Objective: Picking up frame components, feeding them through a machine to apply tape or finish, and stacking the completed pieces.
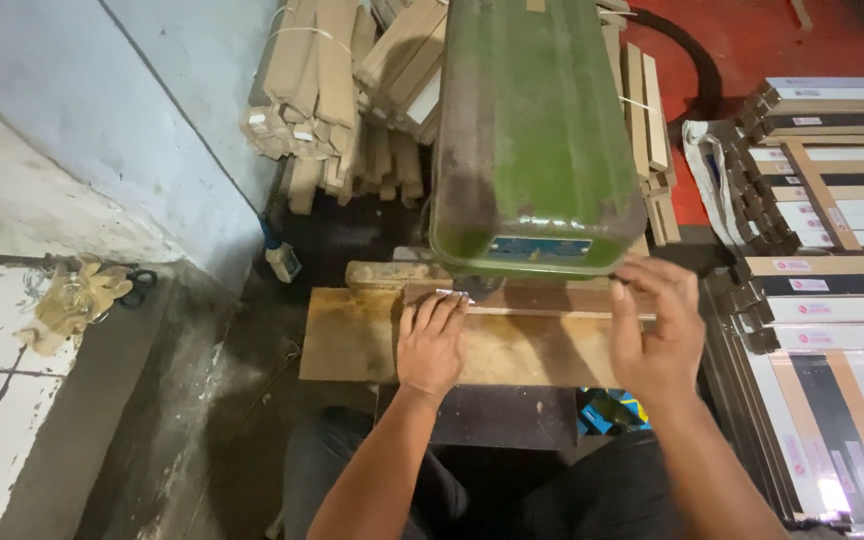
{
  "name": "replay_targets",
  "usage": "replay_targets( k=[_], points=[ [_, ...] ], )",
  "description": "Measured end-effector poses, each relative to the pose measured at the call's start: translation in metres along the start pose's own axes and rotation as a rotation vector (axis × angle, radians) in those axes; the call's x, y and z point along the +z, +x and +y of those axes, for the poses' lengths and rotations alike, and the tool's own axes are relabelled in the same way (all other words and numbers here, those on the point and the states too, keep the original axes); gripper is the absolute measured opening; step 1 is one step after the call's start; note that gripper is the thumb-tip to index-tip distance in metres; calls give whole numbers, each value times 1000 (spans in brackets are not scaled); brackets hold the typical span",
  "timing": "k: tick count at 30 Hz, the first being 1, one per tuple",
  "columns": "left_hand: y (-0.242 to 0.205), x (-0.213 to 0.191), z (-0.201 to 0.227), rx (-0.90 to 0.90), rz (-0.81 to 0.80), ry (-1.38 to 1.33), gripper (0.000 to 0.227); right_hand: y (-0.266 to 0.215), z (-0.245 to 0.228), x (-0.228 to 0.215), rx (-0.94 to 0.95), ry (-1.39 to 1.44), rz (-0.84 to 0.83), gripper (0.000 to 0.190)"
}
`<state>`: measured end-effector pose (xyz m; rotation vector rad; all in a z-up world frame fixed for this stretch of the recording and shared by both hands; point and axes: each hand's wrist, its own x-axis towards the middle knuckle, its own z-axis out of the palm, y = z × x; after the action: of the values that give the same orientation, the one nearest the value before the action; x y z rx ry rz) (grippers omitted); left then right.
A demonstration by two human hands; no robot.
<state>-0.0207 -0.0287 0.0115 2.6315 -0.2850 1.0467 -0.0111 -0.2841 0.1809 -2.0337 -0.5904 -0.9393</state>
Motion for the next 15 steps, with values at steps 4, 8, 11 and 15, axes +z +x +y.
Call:
replay_targets(
  k=[4, 8, 11, 15],
  points=[
    [-6, 11, -6, 40, -28, 11, 37, 18, 4, -2, -30, 39, -5, 11],
    [-9, 24, -10, 62, -65, 24, 36, 41, 6, 2, -24, 103, 22, 19],
    [1, 8, -4, 60, -170, 125, 44, 72, -17, 7, 51, 186, 9, 9],
    [-1, 11, -5, 48, -157, 117, 37, 93, 23, 29, 47, 148, 27, 6]
  ],
)
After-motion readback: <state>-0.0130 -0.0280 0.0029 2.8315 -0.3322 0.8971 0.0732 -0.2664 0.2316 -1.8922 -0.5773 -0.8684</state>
